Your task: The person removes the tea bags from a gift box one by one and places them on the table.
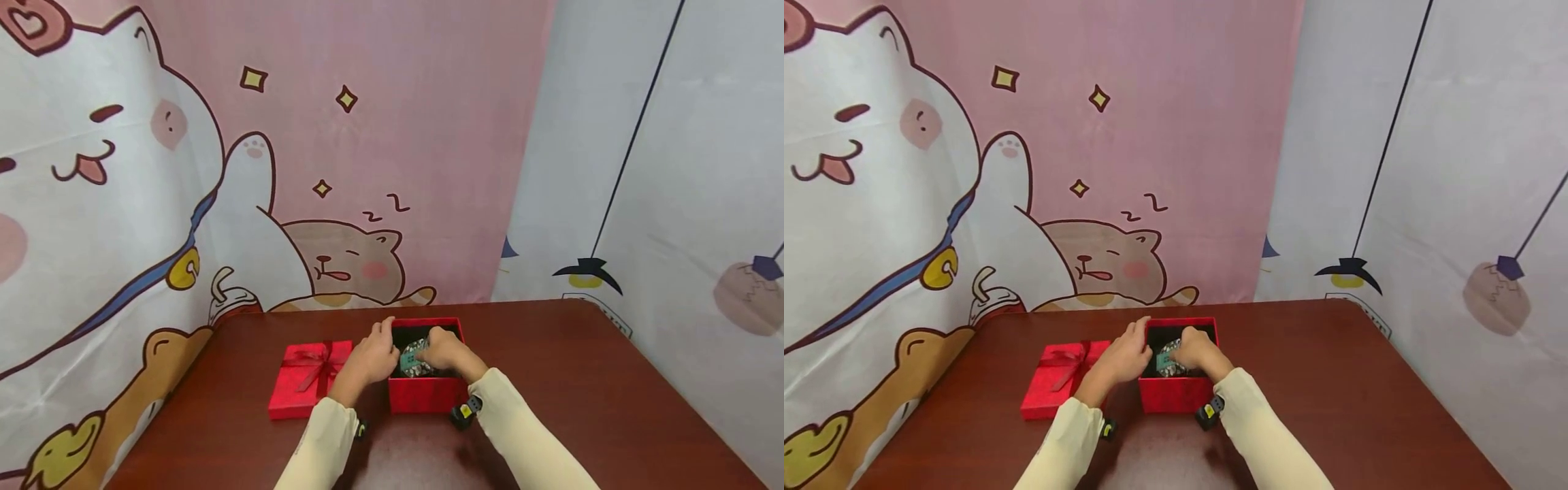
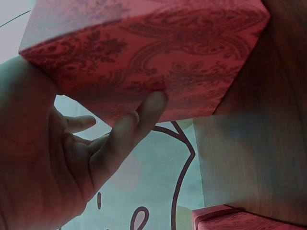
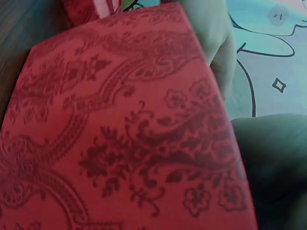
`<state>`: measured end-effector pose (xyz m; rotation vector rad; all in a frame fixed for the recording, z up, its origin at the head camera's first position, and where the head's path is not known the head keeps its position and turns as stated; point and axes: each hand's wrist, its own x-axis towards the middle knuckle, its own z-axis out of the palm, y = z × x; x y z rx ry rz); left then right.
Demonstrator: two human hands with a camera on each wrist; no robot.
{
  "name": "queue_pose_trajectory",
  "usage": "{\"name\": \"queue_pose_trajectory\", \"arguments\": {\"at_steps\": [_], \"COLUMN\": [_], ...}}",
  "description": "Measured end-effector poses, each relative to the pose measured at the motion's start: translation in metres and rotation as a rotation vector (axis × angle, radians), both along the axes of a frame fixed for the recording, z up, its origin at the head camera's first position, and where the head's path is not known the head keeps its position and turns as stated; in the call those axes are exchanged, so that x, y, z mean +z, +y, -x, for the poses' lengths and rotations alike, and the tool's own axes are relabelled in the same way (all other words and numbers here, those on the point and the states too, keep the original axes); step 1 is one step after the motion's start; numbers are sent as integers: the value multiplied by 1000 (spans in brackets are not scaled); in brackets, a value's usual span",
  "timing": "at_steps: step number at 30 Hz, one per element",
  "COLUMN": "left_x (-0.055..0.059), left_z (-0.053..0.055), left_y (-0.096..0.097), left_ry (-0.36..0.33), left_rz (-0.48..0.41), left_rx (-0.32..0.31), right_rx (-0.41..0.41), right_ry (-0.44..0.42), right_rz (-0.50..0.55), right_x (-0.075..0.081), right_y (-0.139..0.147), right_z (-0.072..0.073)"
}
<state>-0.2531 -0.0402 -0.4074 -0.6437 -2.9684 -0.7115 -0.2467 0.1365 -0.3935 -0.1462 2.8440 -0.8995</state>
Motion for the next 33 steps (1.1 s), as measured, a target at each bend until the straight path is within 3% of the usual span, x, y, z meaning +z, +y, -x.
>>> {"name": "queue_pose_trajectory", "arguments": {"at_steps": [6, 14, 19, 25, 33], "left_x": [-1, -11, -7, -2, 1], "left_z": [-2, -5, -6, -4, -4], "left_y": [-1, 4, 6, 7, 6], "left_ry": [-25, -17, 9, -9, -12], "left_rz": [-10, -11, -11, -4, -12], "left_rx": [10, 5, 18, 30, 39], "right_rx": [8, -16, 3, 29, 23], "right_ry": [37, 71, 117, 158, 111], "right_rz": [113, 100, 130, 135, 259], "right_x": [-3, -14, -16, -12, 0], "right_y": [-9, -17, -18, -16, -8], "right_z": [-1, -3, 0, 1, 3]}}
